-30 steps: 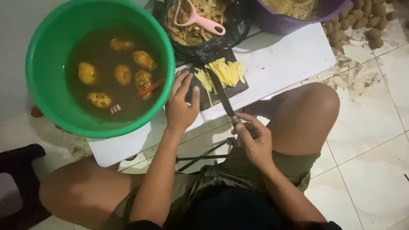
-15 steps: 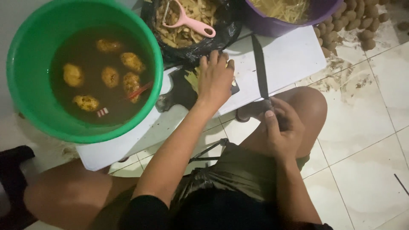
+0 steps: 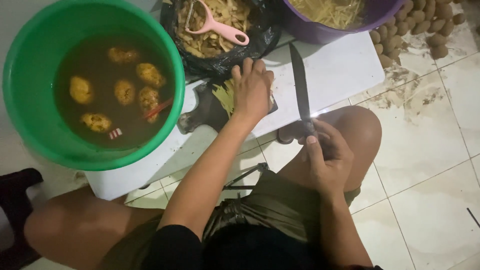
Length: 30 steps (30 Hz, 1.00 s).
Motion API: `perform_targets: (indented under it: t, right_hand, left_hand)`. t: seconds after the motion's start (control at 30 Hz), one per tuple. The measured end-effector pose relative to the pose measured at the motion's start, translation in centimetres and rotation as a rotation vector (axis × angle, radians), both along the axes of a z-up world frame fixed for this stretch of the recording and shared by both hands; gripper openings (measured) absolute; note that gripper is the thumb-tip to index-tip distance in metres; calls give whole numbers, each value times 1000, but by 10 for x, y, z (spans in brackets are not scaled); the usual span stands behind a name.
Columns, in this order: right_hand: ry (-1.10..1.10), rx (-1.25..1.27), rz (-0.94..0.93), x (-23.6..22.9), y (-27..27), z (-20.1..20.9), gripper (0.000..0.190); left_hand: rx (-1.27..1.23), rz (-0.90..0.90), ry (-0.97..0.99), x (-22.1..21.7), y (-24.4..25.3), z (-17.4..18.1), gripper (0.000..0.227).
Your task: Slicing peeled potatoes into thin strips for french fries using a knife on a cutting board.
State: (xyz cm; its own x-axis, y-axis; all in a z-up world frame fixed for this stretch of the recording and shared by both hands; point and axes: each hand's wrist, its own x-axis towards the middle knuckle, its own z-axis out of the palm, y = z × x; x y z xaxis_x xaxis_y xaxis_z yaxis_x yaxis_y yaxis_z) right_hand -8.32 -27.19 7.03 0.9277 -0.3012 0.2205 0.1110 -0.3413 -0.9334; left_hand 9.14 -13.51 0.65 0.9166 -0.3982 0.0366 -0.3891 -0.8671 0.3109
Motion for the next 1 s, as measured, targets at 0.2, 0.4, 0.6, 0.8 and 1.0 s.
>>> perform_targets:
  t: [0.2,0.4,0.6,0.8,1.0]
  right_hand:
    - [4,-9,4,-1,2,5,33]
    - [18,1,36,-2,-2,-5,35]
    - [22,-72,-8,-1,9,5,32]
    - [60,-117,-33,-3,10,0,30]
    - [41,-87,-17,0,11,7,33]
  left_hand:
    - [-318,37,19,-15,21,-5,5]
    - [-593,107,-65,-24,61,39,7]
    - [-736,246,112,-16,73,44,10]
    - [-462,186,143,1,57,24,20]
    - [-364,151,92,3,52,32,31]
